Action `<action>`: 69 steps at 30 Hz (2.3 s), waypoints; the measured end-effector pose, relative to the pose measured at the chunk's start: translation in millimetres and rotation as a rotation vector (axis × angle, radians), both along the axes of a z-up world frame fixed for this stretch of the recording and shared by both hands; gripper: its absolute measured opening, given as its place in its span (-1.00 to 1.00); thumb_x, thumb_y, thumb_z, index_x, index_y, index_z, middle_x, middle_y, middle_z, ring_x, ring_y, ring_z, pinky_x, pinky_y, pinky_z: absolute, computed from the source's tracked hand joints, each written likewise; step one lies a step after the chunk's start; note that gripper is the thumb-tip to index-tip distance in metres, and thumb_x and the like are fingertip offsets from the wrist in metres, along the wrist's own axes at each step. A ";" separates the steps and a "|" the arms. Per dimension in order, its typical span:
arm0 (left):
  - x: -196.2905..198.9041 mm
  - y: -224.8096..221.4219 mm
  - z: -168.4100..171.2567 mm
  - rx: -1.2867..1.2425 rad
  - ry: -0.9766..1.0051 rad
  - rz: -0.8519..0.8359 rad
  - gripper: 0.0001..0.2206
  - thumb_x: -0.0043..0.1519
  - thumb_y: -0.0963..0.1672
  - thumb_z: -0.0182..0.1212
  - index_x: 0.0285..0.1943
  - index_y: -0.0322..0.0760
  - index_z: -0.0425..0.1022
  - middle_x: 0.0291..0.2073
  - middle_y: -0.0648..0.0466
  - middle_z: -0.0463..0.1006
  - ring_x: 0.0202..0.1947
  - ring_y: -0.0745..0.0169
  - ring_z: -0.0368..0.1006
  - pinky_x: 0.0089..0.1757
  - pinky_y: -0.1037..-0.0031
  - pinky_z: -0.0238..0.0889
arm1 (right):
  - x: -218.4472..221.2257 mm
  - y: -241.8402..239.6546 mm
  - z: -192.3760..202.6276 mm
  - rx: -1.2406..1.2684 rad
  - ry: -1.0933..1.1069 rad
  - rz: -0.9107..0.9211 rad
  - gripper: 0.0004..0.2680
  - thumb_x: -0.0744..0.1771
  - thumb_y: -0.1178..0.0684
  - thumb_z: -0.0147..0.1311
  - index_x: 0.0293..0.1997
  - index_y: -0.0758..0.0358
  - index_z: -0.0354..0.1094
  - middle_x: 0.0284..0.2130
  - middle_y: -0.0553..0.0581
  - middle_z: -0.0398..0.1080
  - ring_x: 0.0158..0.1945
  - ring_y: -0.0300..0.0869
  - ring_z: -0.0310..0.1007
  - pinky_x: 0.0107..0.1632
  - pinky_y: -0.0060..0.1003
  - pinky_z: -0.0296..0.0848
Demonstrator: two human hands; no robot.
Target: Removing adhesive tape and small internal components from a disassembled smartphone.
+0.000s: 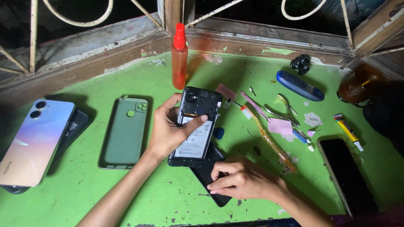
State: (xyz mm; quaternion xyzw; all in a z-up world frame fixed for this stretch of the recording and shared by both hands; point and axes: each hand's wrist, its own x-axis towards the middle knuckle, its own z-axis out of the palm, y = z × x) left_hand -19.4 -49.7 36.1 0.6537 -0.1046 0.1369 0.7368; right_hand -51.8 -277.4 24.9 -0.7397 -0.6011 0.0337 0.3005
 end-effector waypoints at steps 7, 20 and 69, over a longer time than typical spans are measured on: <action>-1.4 -0.9 0.6 -0.008 0.010 -0.022 -0.70 0.07 -0.22 0.47 -0.04 -0.31 0.52 -0.23 0.06 0.71 -0.25 0.41 0.62 -0.16 0.63 0.52 | -1.2 1.4 -3.1 0.017 -0.022 -0.025 -0.89 0.28 0.19 0.36 -0.17 0.31 0.58 -0.29 0.06 0.39 -0.52 -0.24 0.37 -0.45 -0.31 0.39; -3.2 -1.9 0.0 -0.004 -0.019 -0.111 -0.67 0.08 -0.22 0.46 0.01 -0.34 0.52 -0.18 0.05 0.71 -0.23 0.41 0.62 -0.15 0.62 0.55 | -2.6 3.1 -16.0 0.039 -0.114 -0.039 -0.80 0.31 0.14 0.34 0.00 0.23 0.50 -0.24 0.09 0.36 -0.50 -0.26 0.29 -0.44 -0.33 0.41; 31.1 60.5 -4.7 -0.307 0.136 0.229 -0.67 -0.03 -0.23 0.52 -0.09 -0.23 0.57 -0.42 -0.04 0.62 -0.44 0.30 0.60 -0.36 0.56 0.52 | 37.1 -39.9 -14.7 -0.442 0.543 -0.583 -0.77 0.20 -0.01 0.42 -0.20 0.29 0.58 -0.36 0.24 0.60 -0.13 0.08 0.65 -0.01 0.22 0.63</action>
